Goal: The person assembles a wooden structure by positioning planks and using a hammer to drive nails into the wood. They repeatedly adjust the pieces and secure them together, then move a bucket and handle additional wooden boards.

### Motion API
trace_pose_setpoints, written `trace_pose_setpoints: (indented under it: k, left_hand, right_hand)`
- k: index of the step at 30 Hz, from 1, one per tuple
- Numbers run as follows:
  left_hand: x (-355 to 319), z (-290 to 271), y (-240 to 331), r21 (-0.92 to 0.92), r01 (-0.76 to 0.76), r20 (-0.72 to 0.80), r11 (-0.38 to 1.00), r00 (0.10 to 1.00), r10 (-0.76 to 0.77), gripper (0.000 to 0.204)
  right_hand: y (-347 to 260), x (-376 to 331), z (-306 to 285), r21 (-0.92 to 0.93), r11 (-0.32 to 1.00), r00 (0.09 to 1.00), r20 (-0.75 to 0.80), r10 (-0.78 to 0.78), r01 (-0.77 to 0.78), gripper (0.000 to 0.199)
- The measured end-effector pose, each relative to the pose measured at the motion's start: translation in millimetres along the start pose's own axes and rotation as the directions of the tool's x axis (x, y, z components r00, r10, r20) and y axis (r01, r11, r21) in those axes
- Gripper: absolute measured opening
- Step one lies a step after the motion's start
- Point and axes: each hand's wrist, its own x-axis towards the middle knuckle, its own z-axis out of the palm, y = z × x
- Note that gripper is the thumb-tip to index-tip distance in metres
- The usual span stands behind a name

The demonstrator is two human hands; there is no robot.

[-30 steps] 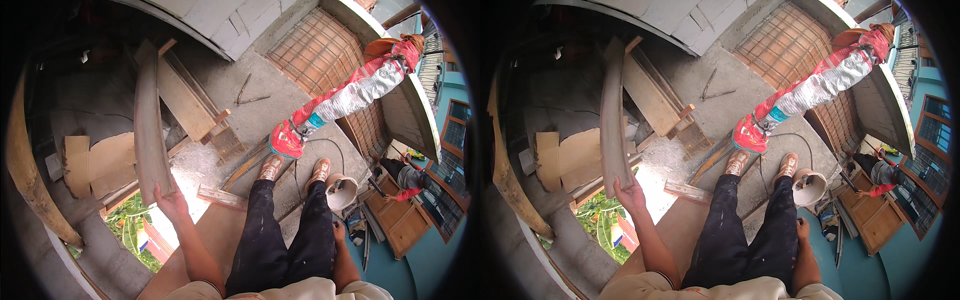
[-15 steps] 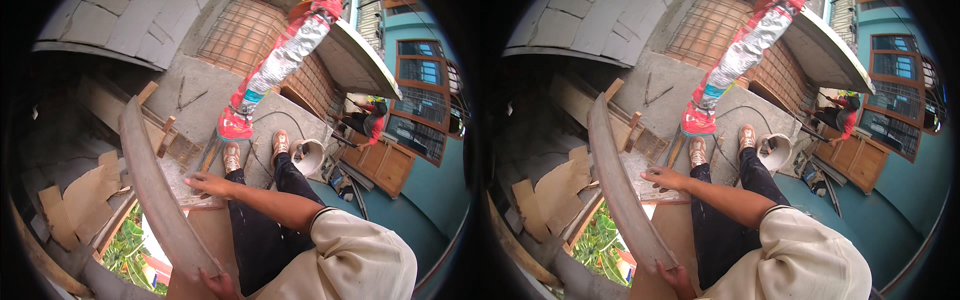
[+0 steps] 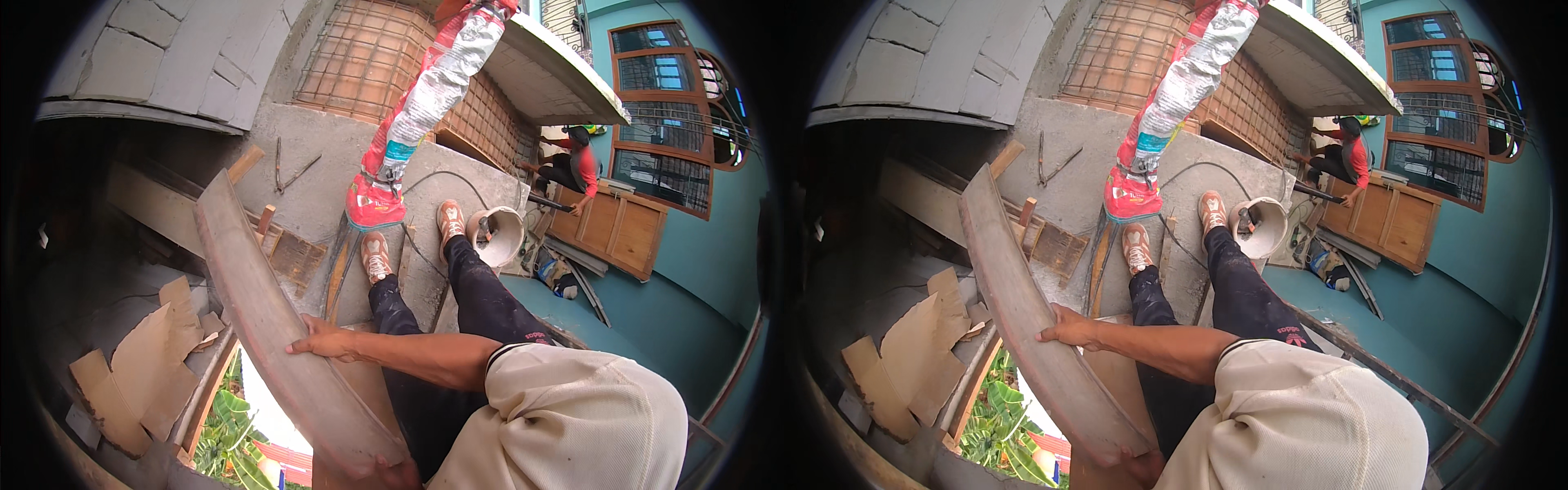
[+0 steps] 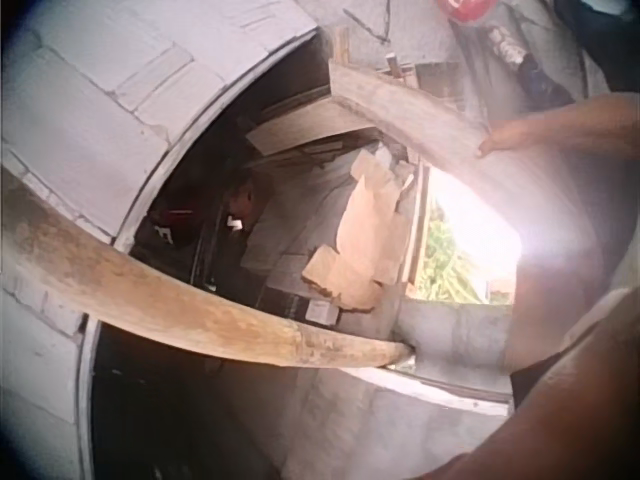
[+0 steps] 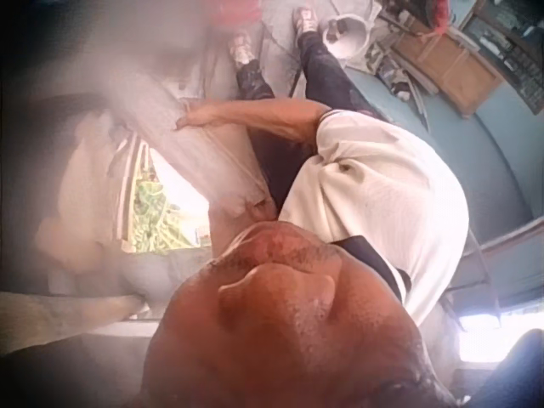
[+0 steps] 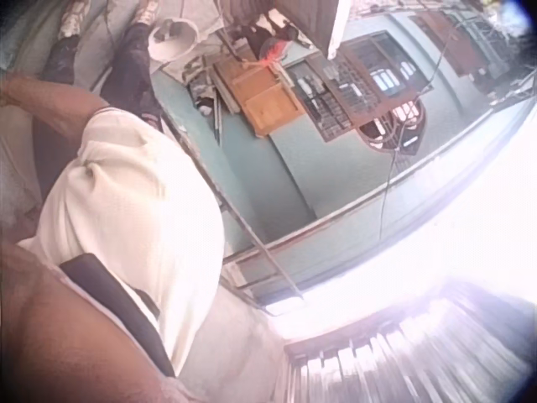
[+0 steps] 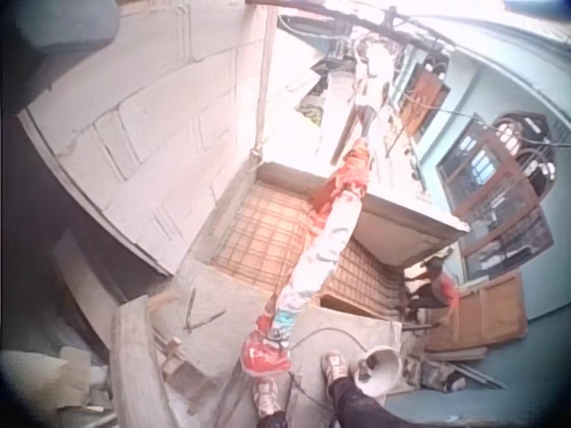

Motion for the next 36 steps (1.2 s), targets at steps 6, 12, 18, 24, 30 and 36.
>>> trace_pose_setpoints:
  k: [6,12,18,24,30,36]
  left_hand:
    - [-14,13,4,0.111,0.105,-0.004,0.988,0.994,-0.105,0.070]
    - [14,78,19,0.231,0.112,0.125,0.966,0.982,-0.144,0.071]
    - [122,192,15,0.153,-0.086,0.238,0.984,0.970,0.048,0.077]
    - [276,354,-19,0.289,-0.186,0.487,0.939,0.873,0.023,0.069]
    - [433,503,-115,0.295,-0.149,0.565,0.944,0.824,-0.046,0.061]
    - [556,527,-184,0.344,0.137,0.415,0.929,0.865,-0.281,0.053]
  right_hand:
    - [-13,-62,-20,0.089,0.996,0.994,-0.110,-0.019,0.028,0.089]
    - [-58,-55,-66,0.229,0.960,0.966,-0.236,-0.104,0.160,0.083]
    - [-141,10,-144,0.229,0.906,0.915,-0.283,-0.288,0.355,0.067]
    - [-167,-13,-213,-0.103,0.937,0.864,-0.366,-0.347,0.332,0.073]
    - [-72,-151,-263,-0.283,0.945,0.918,-0.395,0.042,-0.165,0.069]
    - [-5,-201,-284,-0.172,0.949,0.862,-0.484,0.153,-0.265,0.068]
